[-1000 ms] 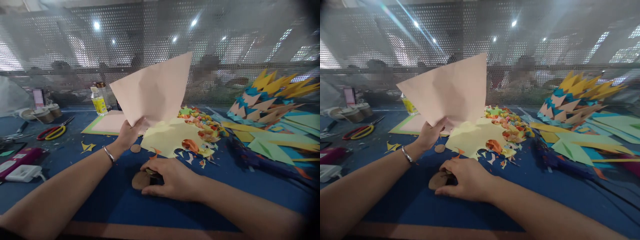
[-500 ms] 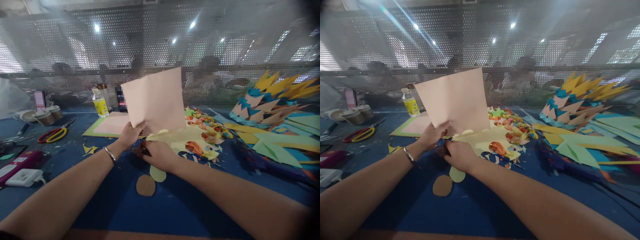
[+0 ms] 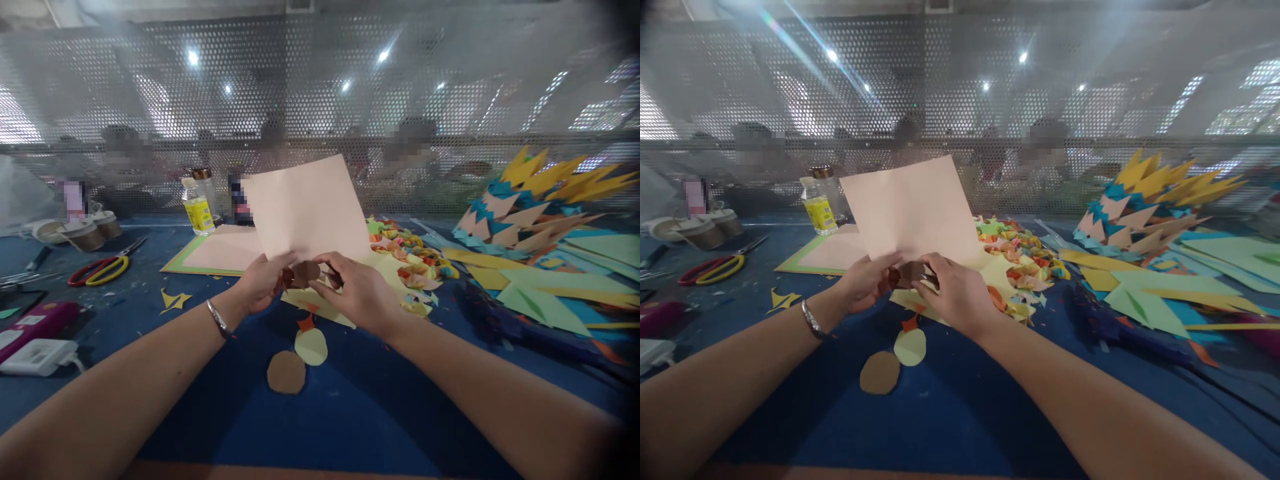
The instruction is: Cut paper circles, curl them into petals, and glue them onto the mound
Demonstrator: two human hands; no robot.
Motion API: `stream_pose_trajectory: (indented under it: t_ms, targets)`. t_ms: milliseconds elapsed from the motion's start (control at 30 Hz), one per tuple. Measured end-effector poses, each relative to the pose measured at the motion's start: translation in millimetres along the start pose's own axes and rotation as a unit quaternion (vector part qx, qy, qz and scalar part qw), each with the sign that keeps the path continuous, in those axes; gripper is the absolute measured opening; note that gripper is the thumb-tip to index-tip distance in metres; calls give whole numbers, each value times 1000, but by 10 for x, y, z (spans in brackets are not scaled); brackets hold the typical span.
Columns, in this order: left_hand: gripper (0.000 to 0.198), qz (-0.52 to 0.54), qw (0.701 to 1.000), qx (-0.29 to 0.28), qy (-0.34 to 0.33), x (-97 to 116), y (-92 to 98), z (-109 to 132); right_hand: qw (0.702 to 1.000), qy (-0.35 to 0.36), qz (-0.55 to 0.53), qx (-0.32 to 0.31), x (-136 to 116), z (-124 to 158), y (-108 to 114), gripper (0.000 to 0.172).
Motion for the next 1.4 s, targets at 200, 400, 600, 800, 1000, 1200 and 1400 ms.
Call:
stream_pose_trajectory:
  t_ms: [200,400,600,800,1000,1200,1400]
  targets:
    - [14,26,999,-5,23,-42,-86,44,1000,27,10,-4,-13,-13,-30,29]
    - [14,24,999,17,30,-29,-87,75,1000,16,1,-8,3,-15,-8,30]
    - [22,-14,999,-43,7,-15,-186,87,1000,7,-19,-20,16,-23,-13,29]
    - [19,-3,1000,-13,-15,-7,-108,76,996,2,-90,-11,56,-28,27,33]
    - [12,49,997,17,-65,130,-91,85,982,-28,-182,40,133,-4,114,29]
    - [9,117,984,92,-97,227,-23,155,971,-49,-227,55,202,-13,40,46]
    - [11,94,993,21,-62,171,-241,150,966,-57,-250,-15,210,-69,-170,49]
Point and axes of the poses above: each hand's wrist, its own z-axis away from the middle knuckle, its own y-axis out of the back of the hand, x = y × z, the point moved 9 cm from there along -z, towards the middle knuckle, and after that the axes turned 10 degrees about -x, right-handed, at the moved point
